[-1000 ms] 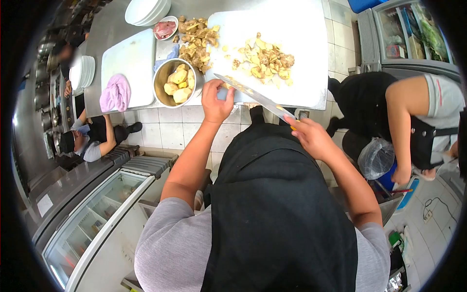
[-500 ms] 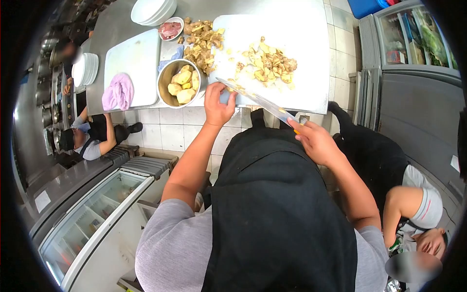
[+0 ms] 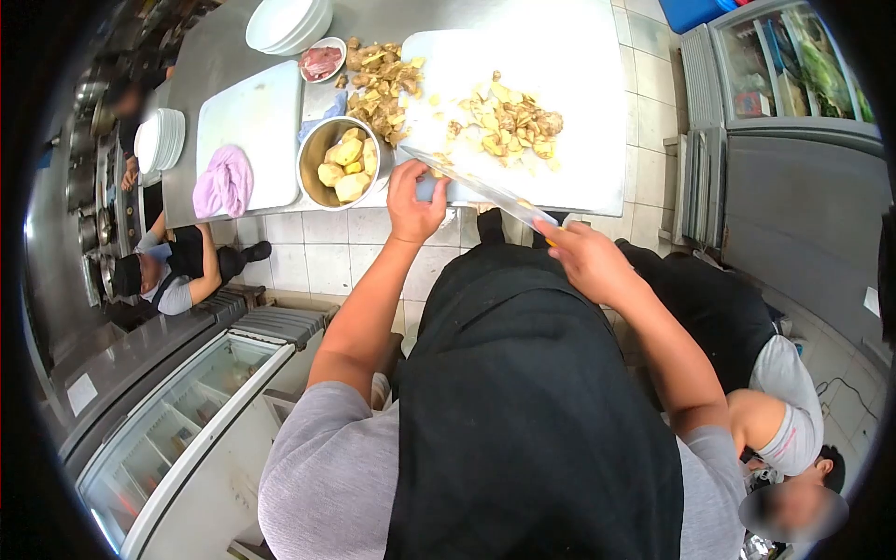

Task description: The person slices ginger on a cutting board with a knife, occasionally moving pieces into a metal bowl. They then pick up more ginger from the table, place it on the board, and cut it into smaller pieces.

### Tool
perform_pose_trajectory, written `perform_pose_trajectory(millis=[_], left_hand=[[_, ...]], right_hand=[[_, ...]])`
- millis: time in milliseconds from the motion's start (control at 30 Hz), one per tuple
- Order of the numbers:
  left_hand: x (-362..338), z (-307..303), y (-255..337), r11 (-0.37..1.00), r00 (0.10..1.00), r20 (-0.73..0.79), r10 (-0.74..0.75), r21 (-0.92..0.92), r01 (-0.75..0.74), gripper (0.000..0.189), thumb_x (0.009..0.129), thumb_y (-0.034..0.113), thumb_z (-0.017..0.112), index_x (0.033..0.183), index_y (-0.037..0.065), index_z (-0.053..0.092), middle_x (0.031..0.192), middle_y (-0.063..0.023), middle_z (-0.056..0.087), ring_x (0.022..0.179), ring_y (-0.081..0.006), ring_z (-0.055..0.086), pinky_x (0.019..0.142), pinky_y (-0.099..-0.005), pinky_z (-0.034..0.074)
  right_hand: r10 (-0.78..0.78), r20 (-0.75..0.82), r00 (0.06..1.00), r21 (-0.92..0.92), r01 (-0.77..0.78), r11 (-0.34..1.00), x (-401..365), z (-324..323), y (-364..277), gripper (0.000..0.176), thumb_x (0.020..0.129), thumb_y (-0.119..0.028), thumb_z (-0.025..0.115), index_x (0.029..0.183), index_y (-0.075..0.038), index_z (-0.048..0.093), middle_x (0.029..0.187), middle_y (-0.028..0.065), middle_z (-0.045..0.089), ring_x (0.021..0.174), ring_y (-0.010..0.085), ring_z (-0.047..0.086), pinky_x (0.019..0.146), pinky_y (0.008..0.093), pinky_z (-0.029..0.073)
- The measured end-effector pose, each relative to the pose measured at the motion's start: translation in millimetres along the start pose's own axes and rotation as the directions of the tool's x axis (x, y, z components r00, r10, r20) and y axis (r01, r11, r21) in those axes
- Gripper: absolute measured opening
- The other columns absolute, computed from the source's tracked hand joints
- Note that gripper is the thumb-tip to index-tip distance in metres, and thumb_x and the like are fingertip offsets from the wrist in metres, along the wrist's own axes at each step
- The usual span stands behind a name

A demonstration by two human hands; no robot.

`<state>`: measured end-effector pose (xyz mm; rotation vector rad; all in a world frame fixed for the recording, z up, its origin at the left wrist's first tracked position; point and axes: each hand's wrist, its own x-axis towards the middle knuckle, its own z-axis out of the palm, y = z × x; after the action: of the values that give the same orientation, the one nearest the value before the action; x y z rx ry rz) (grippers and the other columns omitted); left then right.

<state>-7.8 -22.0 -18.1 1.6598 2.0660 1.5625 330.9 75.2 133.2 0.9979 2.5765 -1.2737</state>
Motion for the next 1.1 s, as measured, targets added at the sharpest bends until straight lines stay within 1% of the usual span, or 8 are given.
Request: perform_pose_trajectory(millis=[233, 333, 400, 467, 633, 833, 1033, 1100], left_hand=[[2, 1, 5, 0.997, 0.997, 0.012, -0.075, 0.009, 0.075, 0.044, 0.084, 0.002, 0.092, 0.122, 0.001, 0.070, 0.121, -0.0182, 0.073, 0.100, -0.0340, 0.071, 0.084, -0.0419, 0.061], [3, 0, 9, 0.995, 0.995, 0.018, -0.099, 0.034, 0.098, 0.044, 0.085, 0.003, 0.091, 0.123, 0.002, 0.070, 0.120, -0.0179, 0.073, 0.100, -0.0341, 0.071, 0.086, -0.0422, 0.061], [4, 3, 13, 0.995, 0.995, 0.008, -0.096, 0.042, 0.096, 0.043, 0.085, 0.004, 0.089, 0.123, 0.001, 0.069, 0.118, -0.0184, 0.072, 0.102, -0.0344, 0.071, 0.088, -0.0435, 0.061], [4, 8, 12, 0.987, 0.988, -0.003, -0.155, 0.039, 0.155, 0.043, 0.086, 0.006, 0.086, 0.124, 0.000, 0.069, 0.117, -0.0191, 0.071, 0.102, -0.0347, 0.071, 0.087, -0.0441, 0.061], [43, -30, 61, 0.985, 0.983, -0.074, -0.170, -0.022, 0.169, 0.044, 0.090, 0.008, 0.084, 0.131, 0.002, 0.069, 0.116, -0.0178, 0.071, 0.101, -0.0355, 0.070, 0.093, -0.0450, 0.059], [68, -121, 22, 0.945, 0.939, -0.289, -0.189, 0.205, 0.253, 0.045, 0.095, 0.009, 0.080, 0.139, 0.002, 0.072, 0.125, -0.0181, 0.075, 0.108, -0.0351, 0.072, 0.096, -0.0467, 0.060], [60, -147, 20, 0.960, 0.942, -0.301, -0.149, 0.185, 0.211, 0.045, 0.095, 0.010, 0.080, 0.139, 0.001, 0.073, 0.128, -0.0197, 0.077, 0.113, -0.0390, 0.073, 0.100, -0.0492, 0.059], [60, -158, 9, 0.937, 0.995, -0.100, 0.009, 0.348, 0.027, 0.043, 0.094, 0.010, 0.079, 0.136, 0.000, 0.076, 0.129, -0.0222, 0.079, 0.118, -0.0437, 0.073, 0.103, -0.0525, 0.059]], right_hand=[[0.016, 0.028, 0.999, 0.171, -0.021, 0.985, -1, 15, 26, 0.058, 0.112, -0.012, 0.071, 0.169, -0.019, 0.063, 0.106, 0.0234, 0.071, 0.098, 0.0431, 0.072, 0.094, 0.0489, 0.059], [0.151, 0.090, 0.984, 0.241, -0.169, 0.956, -28, 10, 40, 0.058, 0.114, -0.010, 0.070, 0.171, -0.021, 0.062, 0.115, 0.0165, 0.079, 0.102, 0.0285, 0.074, 0.100, 0.0389, 0.058], [0.284, 0.265, 0.921, 0.533, -0.386, 0.753, -30, 9, 42, 0.056, 0.116, -0.010, 0.068, 0.171, -0.020, 0.062, 0.125, 0.0052, 0.080, 0.109, 0.0140, 0.068, 0.105, 0.0313, 0.055], [0.170, 0.221, 0.960, 0.742, -0.278, 0.610, -20, 36, 70, 0.053, 0.118, -0.011, 0.068, 0.170, -0.012, 0.063, 0.134, 0.0001, 0.076, 0.121, 0.0104, 0.063, 0.111, 0.0293, 0.051], [0.162, 0.233, 0.959, 0.774, -0.283, 0.566, -1, 36, 70, 0.051, 0.118, -0.010, 0.068, 0.169, -0.008, 0.064, 0.143, -0.0015, 0.075, 0.126, 0.0111, 0.064, 0.115, 0.0304, 0.051], [0.115, 0.204, 0.972, 0.754, -0.231, 0.615, 4, 44, 79, 0.050, 0.120, -0.006, 0.064, 0.170, -0.009, 0.063, 0.140, -0.0016, 0.076, 0.121, 0.0090, 0.066, 0.109, 0.0281, 0.054], [0.087, 0.195, 0.977, 0.732, -0.204, 0.650, 17, 48, 91, 0.049, 0.121, -0.007, 0.062, 0.169, -0.009, 0.064, 0.141, -0.0009, 0.077, 0.121, 0.0088, 0.066, 0.109, 0.0281, 0.055], [0.057, 0.101, 0.993, 0.553, -0.103, 0.827, 22, 48, 99, 0.048, 0.121, -0.008, 0.063, 0.169, -0.009, 0.064, 0.142, -0.0017, 0.077, 0.120, 0.0085, 0.067, 0.108, 0.0284, 0.055]])
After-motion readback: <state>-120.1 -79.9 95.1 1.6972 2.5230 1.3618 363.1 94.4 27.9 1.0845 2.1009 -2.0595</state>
